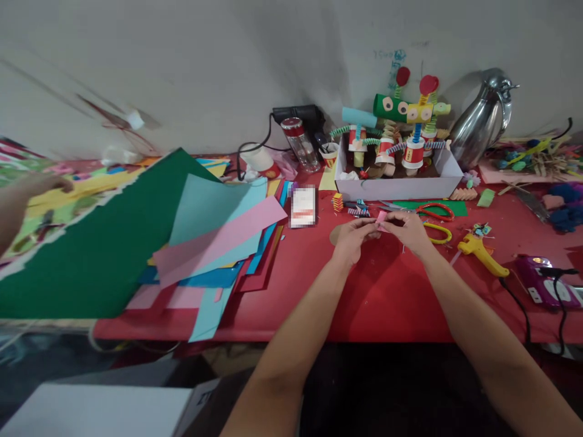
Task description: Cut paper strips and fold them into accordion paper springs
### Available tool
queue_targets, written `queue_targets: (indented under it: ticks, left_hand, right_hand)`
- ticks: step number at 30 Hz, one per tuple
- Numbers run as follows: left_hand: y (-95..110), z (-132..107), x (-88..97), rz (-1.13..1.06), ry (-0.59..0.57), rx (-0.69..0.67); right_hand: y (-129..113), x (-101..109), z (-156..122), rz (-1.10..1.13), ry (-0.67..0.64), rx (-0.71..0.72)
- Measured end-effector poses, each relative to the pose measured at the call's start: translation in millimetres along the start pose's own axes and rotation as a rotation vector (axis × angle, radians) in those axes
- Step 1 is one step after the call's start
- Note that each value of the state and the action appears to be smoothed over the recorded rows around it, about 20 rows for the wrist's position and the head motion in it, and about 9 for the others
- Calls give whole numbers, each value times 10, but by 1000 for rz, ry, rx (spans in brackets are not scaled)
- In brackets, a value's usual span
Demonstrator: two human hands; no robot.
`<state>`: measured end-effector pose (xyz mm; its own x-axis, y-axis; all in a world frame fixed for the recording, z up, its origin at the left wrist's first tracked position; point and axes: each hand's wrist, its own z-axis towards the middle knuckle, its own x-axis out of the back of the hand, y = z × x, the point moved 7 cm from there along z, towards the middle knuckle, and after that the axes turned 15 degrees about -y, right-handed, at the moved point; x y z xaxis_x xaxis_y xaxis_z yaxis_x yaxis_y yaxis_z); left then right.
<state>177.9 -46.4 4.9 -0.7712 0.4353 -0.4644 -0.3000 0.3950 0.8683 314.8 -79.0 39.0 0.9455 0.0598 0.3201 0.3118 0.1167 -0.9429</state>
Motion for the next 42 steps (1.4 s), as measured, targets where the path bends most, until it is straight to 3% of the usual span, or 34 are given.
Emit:
queue_targets:
  ticks: [16,22,31,42]
  left_hand:
    - [-42,21,35,-32,21,55]
    - [-62,14,52,-75,44,75]
    - [-47,26,81,-105,50,100]
    - [-2,3,51,-117,39,107]
  right_hand:
    - [-13,-5,29,-30,-46,66]
    - [-185,-42,-26,-354,-68,323]
    - [-250,-116,-132,-874,-70,574]
    - [-228,-156,-119,-1046,-95,427]
